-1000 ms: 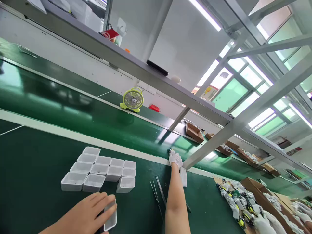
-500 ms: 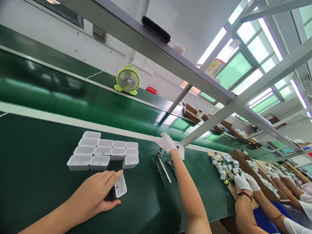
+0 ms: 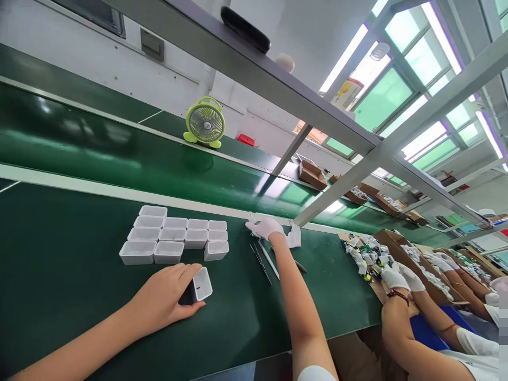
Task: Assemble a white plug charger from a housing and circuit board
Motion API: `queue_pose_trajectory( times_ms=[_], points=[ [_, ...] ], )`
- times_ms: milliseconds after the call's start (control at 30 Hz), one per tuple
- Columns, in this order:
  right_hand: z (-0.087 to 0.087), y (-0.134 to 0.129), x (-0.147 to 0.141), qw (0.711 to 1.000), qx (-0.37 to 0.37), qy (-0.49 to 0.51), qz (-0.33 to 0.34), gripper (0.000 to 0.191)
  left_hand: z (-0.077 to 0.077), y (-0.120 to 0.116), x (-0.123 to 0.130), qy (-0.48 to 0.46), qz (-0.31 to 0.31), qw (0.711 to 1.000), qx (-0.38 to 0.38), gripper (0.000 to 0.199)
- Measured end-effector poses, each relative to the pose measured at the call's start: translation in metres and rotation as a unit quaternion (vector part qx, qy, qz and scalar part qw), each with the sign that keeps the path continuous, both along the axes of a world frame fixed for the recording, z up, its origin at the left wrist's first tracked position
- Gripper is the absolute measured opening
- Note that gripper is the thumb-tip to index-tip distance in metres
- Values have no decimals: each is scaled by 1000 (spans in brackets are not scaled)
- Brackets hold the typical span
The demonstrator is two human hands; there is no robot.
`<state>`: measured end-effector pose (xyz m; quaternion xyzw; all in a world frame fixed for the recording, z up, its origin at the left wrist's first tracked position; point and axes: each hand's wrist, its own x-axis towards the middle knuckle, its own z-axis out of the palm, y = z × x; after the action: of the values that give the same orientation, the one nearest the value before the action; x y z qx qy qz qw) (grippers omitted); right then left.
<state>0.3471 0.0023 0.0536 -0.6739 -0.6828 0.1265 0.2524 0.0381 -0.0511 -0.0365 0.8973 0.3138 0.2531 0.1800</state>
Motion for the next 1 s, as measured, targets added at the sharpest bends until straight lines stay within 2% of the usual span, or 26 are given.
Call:
queue_pose_trajectory(
  times_ms=[133,233,333,433,533,600,733,833,900,933,1000],
  points=[
    [7,2,-5,996,-30,64,-47,27,12,-2,-2,-4,-5,1000,-21,48],
    [14,-5,-2,991,-26,123,-44,27,25,-1,-5,-72,0,993,-93,48],
    [9,-23,-8,980,3,199,1,51,33,0,-7,-184,2,964,-193,44],
    [-13,-45,-31,954,36,289,69,73,32,1,-8,-246,-11,939,-240,47],
    [-37,-63,-57,919,40,373,124,73,26,2,-9,-246,-17,932,-265,56],
    [-46,-73,-67,896,42,418,145,71,24,2,-10,-234,-13,935,-267,57],
    [-43,-92,-70,853,50,490,173,65,24,1,-12,-235,-36,941,-240,56],
    [-36,-103,-71,829,12,530,178,65,24,1,-13,-256,-55,936,-237,55],
    [-33,-107,-73,820,-13,544,180,67,23,1,-13,-276,-65,916,-283,55],
    [-32,-108,-75,814,-22,550,185,68,23,2,-13,-290,-74,894,-333,57],
    [-34,-108,-78,798,-28,567,203,68,24,4,-12,-327,-85,816,-468,63]
  ],
)
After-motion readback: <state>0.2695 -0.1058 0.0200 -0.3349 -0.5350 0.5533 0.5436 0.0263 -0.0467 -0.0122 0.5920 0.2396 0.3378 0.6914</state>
